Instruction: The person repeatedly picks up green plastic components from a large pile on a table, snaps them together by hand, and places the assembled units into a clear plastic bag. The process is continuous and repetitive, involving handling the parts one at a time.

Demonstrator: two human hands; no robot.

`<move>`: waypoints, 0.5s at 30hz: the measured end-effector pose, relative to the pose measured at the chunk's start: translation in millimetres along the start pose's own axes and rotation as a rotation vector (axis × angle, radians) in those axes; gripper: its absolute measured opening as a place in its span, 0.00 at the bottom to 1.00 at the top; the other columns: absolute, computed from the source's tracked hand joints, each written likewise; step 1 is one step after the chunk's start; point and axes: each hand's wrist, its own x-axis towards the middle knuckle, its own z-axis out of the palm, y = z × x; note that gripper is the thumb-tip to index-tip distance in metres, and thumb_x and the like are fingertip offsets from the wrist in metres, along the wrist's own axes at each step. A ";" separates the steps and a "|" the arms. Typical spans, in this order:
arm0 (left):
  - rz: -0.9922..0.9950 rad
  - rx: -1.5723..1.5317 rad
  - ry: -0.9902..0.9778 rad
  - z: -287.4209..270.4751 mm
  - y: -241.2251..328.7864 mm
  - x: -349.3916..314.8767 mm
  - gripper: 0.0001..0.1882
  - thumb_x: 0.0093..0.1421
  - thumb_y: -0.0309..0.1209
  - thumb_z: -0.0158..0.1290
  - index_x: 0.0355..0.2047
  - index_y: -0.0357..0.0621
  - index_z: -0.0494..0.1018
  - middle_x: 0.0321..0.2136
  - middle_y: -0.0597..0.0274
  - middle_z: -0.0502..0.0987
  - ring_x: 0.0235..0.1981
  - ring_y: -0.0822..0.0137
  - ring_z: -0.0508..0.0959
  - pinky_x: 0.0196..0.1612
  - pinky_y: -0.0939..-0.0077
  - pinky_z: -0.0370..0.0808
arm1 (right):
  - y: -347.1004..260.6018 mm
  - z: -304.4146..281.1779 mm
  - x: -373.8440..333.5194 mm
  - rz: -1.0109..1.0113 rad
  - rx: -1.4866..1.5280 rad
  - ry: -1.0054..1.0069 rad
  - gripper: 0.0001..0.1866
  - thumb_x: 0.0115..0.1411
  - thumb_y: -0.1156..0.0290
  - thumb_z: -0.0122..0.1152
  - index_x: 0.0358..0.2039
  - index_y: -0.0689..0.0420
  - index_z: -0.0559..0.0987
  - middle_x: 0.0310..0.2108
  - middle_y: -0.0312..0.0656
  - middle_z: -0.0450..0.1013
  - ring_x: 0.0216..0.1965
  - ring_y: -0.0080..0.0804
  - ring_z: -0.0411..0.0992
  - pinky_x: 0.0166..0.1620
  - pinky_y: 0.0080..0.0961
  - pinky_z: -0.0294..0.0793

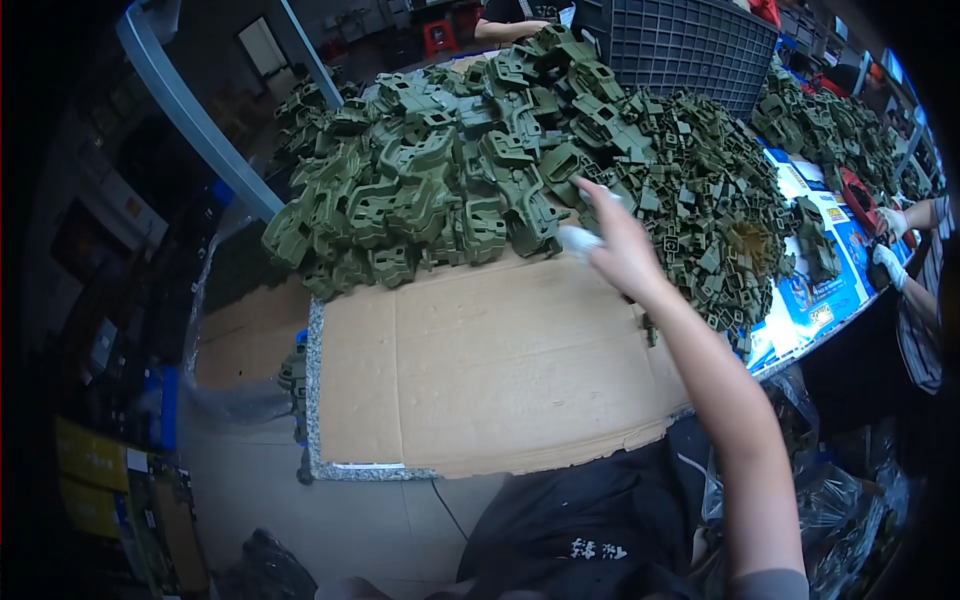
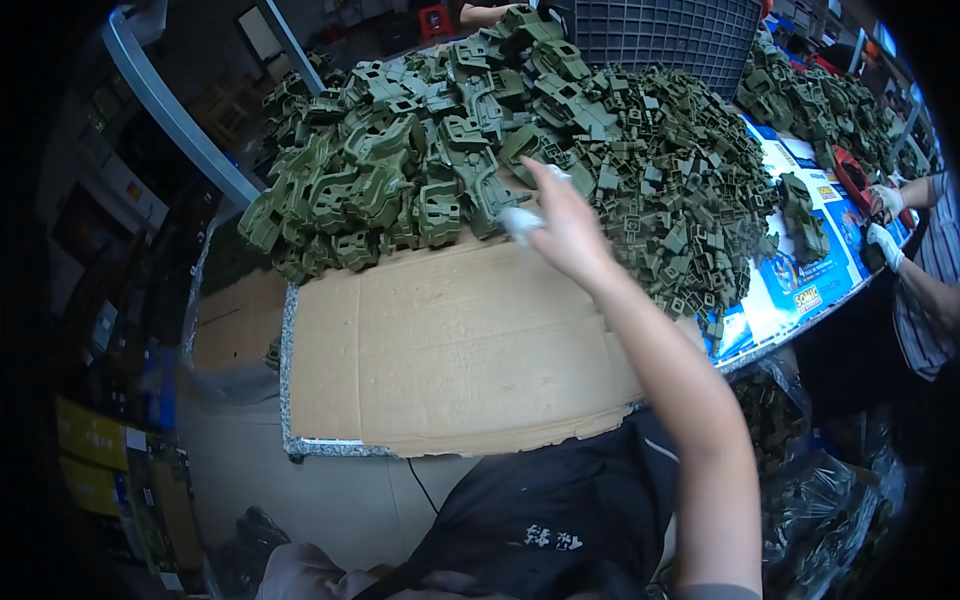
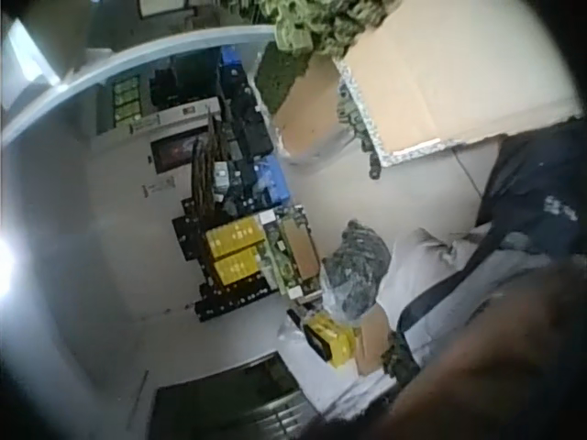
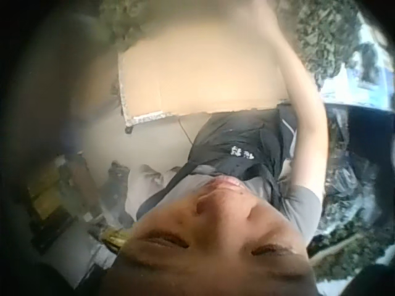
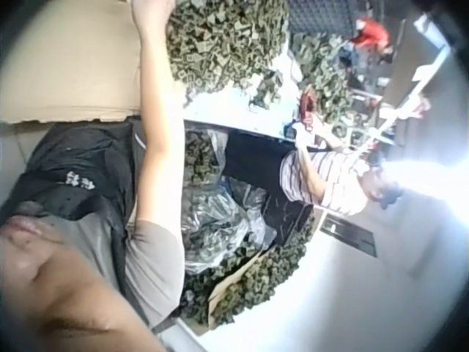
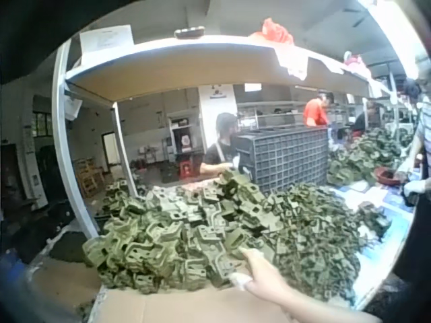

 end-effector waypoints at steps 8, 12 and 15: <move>0.094 -0.044 -0.006 -15.6 -6.2 22.4 0.26 0.55 0.33 0.52 0.52 0.42 0.58 0.41 0.49 0.71 0.44 0.55 0.73 0.47 0.62 0.68 | -15.0 55.4 46.1 0.264 -0.277 -0.031 0.47 0.48 0.67 0.62 0.64 0.51 0.46 0.49 0.66 0.60 0.49 0.57 0.65 0.49 0.42 0.68; 0.138 -0.079 -0.005 -15.4 -7.5 24.2 0.25 0.55 0.33 0.52 0.52 0.42 0.58 0.40 0.49 0.72 0.44 0.55 0.73 0.46 0.62 0.68 | -26.5 19.0 3.8 -0.011 -0.226 0.278 0.47 0.46 0.77 0.60 0.64 0.51 0.47 0.48 0.63 0.59 0.47 0.59 0.64 0.49 0.41 0.67; 0.186 -0.134 -0.122 5.6 -1.2 15.9 0.24 0.55 0.33 0.52 0.51 0.42 0.59 0.40 0.49 0.72 0.43 0.55 0.74 0.46 0.62 0.69 | -44.9 -24.5 -62.3 0.040 0.047 0.216 0.45 0.48 0.79 0.56 0.64 0.50 0.46 0.54 0.58 0.58 0.53 0.53 0.62 0.53 0.38 0.64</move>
